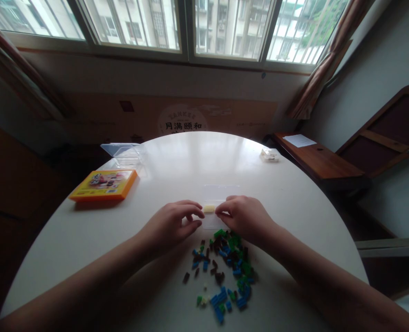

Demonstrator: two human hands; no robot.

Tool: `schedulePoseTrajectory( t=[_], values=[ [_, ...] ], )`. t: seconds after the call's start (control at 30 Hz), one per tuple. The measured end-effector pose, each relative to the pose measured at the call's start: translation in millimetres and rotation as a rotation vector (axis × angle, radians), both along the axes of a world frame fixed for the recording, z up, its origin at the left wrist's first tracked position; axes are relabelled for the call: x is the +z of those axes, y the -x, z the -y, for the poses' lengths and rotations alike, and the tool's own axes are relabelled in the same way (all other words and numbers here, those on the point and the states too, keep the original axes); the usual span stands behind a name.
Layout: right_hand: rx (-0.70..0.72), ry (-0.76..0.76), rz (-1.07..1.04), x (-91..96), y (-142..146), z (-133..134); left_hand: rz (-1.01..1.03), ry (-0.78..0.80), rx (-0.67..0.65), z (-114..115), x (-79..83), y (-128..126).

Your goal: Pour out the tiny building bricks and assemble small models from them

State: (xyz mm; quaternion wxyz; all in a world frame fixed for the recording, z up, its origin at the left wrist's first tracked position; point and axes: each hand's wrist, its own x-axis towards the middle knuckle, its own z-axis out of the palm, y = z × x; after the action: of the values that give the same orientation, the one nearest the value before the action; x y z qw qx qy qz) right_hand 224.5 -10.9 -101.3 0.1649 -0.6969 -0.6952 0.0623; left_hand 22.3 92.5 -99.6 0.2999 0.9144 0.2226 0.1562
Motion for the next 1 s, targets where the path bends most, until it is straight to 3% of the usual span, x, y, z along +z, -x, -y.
schedulePoseTrajectory(
  t=[1.0],
  values=[
    [0.0, -0.025, -0.013, -4.0, 1.7, 0.1, -0.011, 0.003, -0.015, -0.4, -1.0, 1.2]
  ],
)
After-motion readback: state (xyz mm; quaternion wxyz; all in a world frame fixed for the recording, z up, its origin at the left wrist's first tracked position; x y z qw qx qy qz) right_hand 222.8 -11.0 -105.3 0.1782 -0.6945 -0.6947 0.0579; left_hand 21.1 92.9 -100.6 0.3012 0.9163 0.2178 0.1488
